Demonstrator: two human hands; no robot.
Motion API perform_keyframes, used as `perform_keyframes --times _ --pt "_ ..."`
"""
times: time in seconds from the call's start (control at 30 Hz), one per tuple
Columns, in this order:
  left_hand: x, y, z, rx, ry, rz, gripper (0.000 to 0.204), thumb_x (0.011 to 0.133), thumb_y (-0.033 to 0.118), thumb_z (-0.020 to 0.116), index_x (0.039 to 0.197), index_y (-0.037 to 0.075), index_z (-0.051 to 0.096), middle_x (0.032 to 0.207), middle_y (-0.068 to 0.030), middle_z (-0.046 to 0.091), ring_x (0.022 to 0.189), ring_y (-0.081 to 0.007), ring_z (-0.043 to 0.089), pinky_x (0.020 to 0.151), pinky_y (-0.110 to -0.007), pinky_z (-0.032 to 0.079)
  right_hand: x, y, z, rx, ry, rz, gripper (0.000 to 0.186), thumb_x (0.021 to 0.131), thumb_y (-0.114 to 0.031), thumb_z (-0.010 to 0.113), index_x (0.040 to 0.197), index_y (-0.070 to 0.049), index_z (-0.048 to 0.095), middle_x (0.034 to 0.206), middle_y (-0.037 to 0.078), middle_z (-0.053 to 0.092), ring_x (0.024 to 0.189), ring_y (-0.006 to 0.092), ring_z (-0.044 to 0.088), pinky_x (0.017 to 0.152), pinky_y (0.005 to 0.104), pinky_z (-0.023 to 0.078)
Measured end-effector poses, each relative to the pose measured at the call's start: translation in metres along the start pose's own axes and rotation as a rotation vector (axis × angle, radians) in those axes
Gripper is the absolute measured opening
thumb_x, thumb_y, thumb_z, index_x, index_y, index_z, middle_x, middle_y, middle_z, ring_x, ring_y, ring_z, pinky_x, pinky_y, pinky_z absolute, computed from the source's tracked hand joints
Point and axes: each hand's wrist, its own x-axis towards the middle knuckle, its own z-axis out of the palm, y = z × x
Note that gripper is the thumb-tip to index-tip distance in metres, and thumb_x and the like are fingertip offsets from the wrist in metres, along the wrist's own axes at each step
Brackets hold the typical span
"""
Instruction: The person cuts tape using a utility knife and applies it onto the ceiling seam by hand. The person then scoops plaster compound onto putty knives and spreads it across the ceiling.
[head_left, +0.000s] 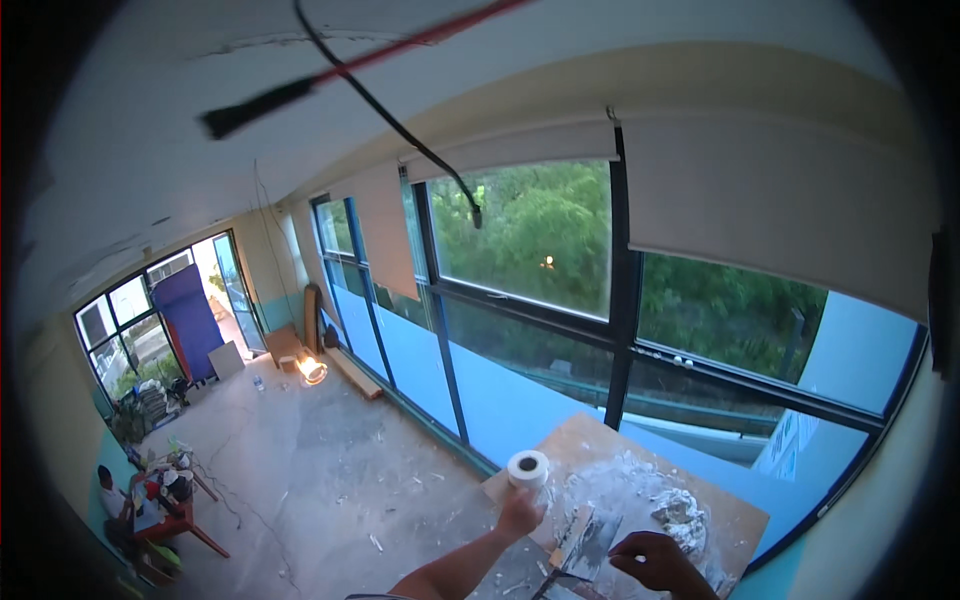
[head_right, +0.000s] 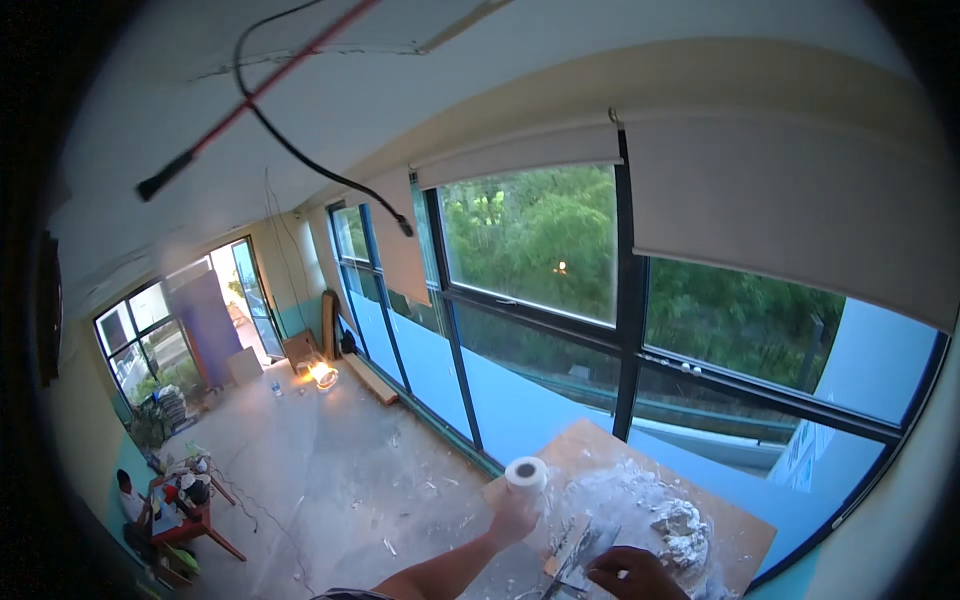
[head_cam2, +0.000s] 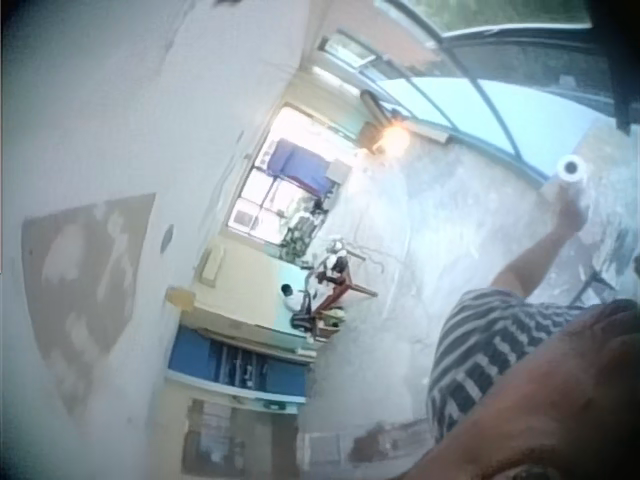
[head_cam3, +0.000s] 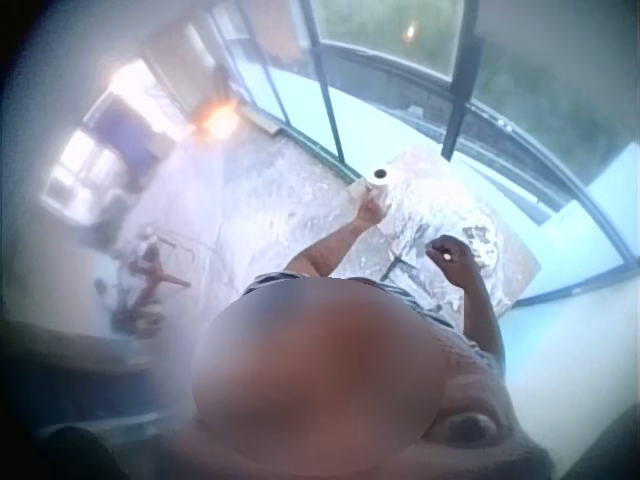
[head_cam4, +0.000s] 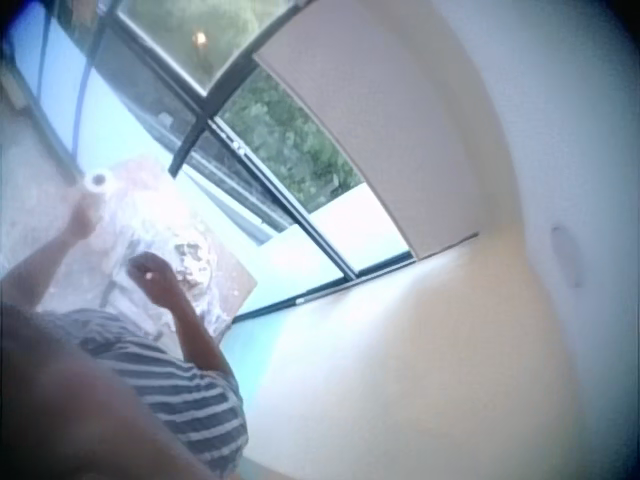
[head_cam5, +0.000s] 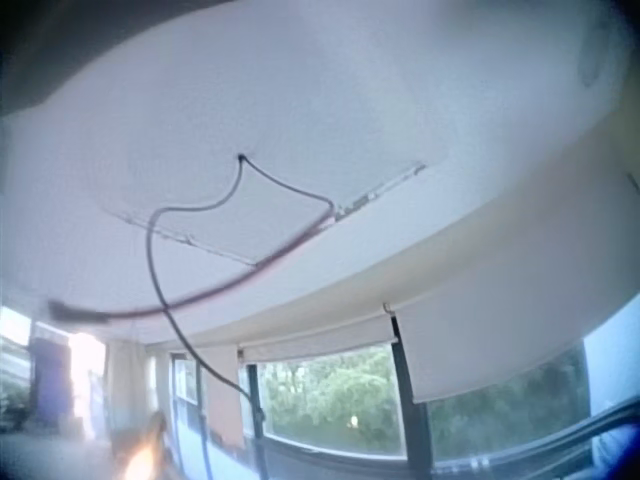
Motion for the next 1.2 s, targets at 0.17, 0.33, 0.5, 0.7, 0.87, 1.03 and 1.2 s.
perform_keyframes --times 0.17,0.33,0.5,0.7,0.87,1.03,1.2 --pt "-0.079 -0.026 0.018 -0.018 -0.196 -0.084 0.042 0.08 0.027 0.065 0.114 0.004 0.058 0.103 -0.0244 0.057 0.097 -0.0382 0.058 0.084 -0.047 0.048 0.034 -0.013 0.018 -0.018 -0.053 -0.042 0.019 0.083 -0.023 0.07 0.085 -0.004 0.067 0.076 0.011 0.064 0.068 0.0229 0.062 0.063 0.0338 0.05" --pt "-0.104 -0.012 -0.027 -0.024 -0.349 -0.235 0.039 0.081 0.032 0.059 0.108 0.004 0.059 0.104 -0.0213 0.059 0.096 -0.0366 0.059 0.083 -0.044 0.049 0.027 0.081 0.016 -0.094 0.139 0.297 0.022 0.087 -0.025 0.064 0.09 -0.004 0.068 0.087 0.012 0.069 0.085 0.022 0.066 0.078 0.0362 0.051" --pt "-0.101 -0.002 -0.048 0.006 -0.19 -0.181 0.034 0.079 0.023 0.065 0.106 0.002 0.062 0.102 -0.0194 0.062 0.097 -0.0361 0.059 0.085 -0.041 0.049 -0.046 0.162 -0.027 -0.295 0.677 0.499 0.023 0.085 -0.024 0.063 0.088 -0.001 0.065 0.074 0.015 0.066 0.068 0.0274 0.064 0.064 0.0356 0.049" --pt "-0.09 0.036 -0.053 -0.178 -0.308 -0.24 0.028 0.08 0.02 0.066 0.103 0.004 0.065 0.097 -0.0164 0.063 0.095 -0.0332 0.06 0.083 -0.04 0.048 -0.17 0.22 -0.027 -0.585 0.773 0.964 0.042 0.077 -0.03 0.071 0.1 0.003 0.062 0.091 0.02 0.066 0.084 0.0306 0.065 0.075 0.0384 0.05" --pt "-0.121 0.043 -0.05 -0.168 -0.351 -0.209 0.028 0.08 0.02 0.067 0.103 0.004 0.065 0.096 -0.0164 0.063 0.094 -0.0334 0.06 0.082 -0.04 0.048 -0.197 0.211 -0.003 -0.553 0.694 1.183 0.059 0.073 -0.038 0.072 0.112 0.005 0.056 0.113 0.026 0.057 0.107 0.0394 0.054 0.093 0.0435 0.043" --pt "-0.12 0.058 -0.05 -0.218 -0.329 -0.159 0.027 0.079 0.019 0.067 0.102 0.005 0.065 0.095 -0.0162 0.063 0.093 -0.033 0.06 0.082 -0.04 0.048 -0.212 0.22 0.015 -0.687 0.712 1.139 0.058 0.072 -0.036 0.074 0.11 0.005 0.058 0.109 0.026 0.06 0.102 0.0386 0.058 0.089 0.0431 0.046" --pt "-0.129 0.06 -0.051 -0.226 -0.405 -0.194 0.028 0.079 0.019 0.067 0.103 0.005 0.065 0.096 -0.0164 0.063 0.093 -0.0338 0.059 0.082 -0.04 0.048 -0.215 0.228 0.015 -0.627 0.7 1.189 0.058 0.073 -0.035 0.073 0.113 0.004 0.057 0.11 0.025 0.06 0.104 0.0386 0.057 0.091 0.0428 0.046"
